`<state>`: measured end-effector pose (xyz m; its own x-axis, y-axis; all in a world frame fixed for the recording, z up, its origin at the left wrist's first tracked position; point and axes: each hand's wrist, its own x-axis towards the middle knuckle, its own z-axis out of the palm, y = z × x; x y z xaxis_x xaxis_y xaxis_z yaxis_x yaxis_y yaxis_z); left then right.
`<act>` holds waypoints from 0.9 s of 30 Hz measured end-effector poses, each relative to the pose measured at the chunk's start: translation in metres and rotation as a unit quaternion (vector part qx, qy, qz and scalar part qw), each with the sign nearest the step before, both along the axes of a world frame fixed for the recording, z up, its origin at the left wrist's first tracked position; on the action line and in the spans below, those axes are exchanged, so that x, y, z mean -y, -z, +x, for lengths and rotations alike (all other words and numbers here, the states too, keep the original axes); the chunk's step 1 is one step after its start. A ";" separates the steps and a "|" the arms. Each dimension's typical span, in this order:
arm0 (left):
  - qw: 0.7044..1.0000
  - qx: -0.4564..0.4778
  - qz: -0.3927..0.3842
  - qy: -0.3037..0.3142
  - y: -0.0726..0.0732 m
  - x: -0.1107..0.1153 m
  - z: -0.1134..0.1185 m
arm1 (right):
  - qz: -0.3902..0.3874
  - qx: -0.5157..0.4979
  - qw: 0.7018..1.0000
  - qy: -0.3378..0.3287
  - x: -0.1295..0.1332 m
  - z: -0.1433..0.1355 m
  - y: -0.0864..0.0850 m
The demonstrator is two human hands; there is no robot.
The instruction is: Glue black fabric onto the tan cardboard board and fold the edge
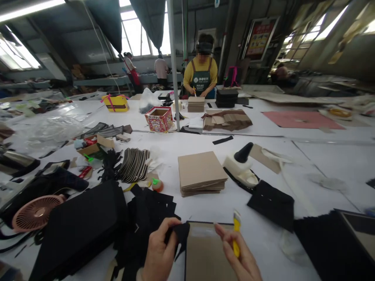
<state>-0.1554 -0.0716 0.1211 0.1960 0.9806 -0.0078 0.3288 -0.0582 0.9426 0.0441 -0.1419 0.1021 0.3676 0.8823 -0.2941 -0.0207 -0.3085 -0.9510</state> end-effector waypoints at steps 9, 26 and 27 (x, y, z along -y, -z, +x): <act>0.984 0.161 0.012 -0.080 0.015 0.040 0.065 | 0.065 -0.380 0.921 -0.063 0.003 -0.017 0.000; 0.982 0.017 0.187 0.014 0.018 0.052 0.078 | 0.116 -0.413 0.903 -0.034 0.020 0.002 -0.005; 0.981 0.009 0.191 0.028 0.017 0.052 0.076 | 0.113 -0.418 0.901 -0.036 0.021 0.004 -0.005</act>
<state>-0.0795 -0.1240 0.1044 0.2470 0.8990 0.3616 0.2985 -0.4256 0.8543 0.0482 -0.1628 0.1071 0.0406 0.9668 -0.2522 -0.7458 -0.1387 -0.6516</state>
